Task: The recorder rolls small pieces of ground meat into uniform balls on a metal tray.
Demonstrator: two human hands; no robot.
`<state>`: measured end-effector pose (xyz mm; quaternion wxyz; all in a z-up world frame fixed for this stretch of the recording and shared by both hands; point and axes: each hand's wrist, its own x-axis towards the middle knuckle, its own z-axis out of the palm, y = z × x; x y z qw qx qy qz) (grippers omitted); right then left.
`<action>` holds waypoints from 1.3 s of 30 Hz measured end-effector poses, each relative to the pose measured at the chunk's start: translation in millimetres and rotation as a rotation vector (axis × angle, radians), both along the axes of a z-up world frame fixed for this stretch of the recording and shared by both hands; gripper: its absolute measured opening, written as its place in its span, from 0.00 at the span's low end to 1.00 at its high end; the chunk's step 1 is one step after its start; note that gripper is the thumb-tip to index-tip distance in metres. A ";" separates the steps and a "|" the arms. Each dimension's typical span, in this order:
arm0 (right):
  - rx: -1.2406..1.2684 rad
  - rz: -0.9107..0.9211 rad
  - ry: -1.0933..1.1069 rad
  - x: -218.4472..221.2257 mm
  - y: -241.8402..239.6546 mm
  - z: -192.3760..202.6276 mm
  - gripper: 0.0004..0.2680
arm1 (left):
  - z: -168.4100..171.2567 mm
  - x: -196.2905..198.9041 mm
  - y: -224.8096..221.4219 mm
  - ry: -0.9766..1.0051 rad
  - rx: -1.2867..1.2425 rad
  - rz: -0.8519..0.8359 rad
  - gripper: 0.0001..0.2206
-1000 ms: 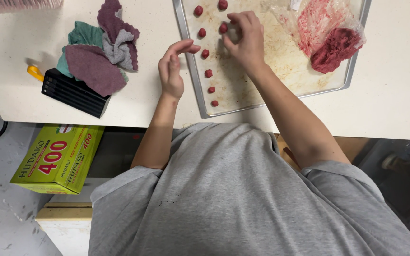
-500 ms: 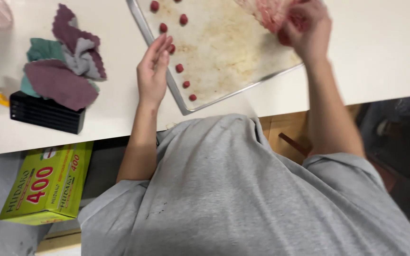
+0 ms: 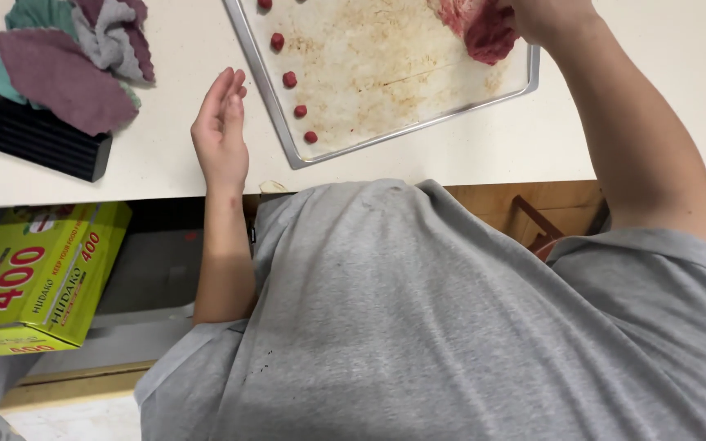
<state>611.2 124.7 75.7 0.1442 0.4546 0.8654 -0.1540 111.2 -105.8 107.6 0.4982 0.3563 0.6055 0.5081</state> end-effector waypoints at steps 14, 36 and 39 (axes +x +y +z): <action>0.185 0.189 -0.193 -9.1 8.1 15.6 0.05 | -3.7 -0.4 -2.1 -0.019 0.064 0.030 0.19; 0.108 -0.075 0.755 -249.3 -179.2 172.3 0.17 | 59.1 103.8 57.3 -1.414 0.020 -0.121 0.34; 0.139 -0.084 0.674 -248.2 -186.7 178.0 0.19 | 71.7 98.0 56.9 -1.401 0.036 -0.090 0.31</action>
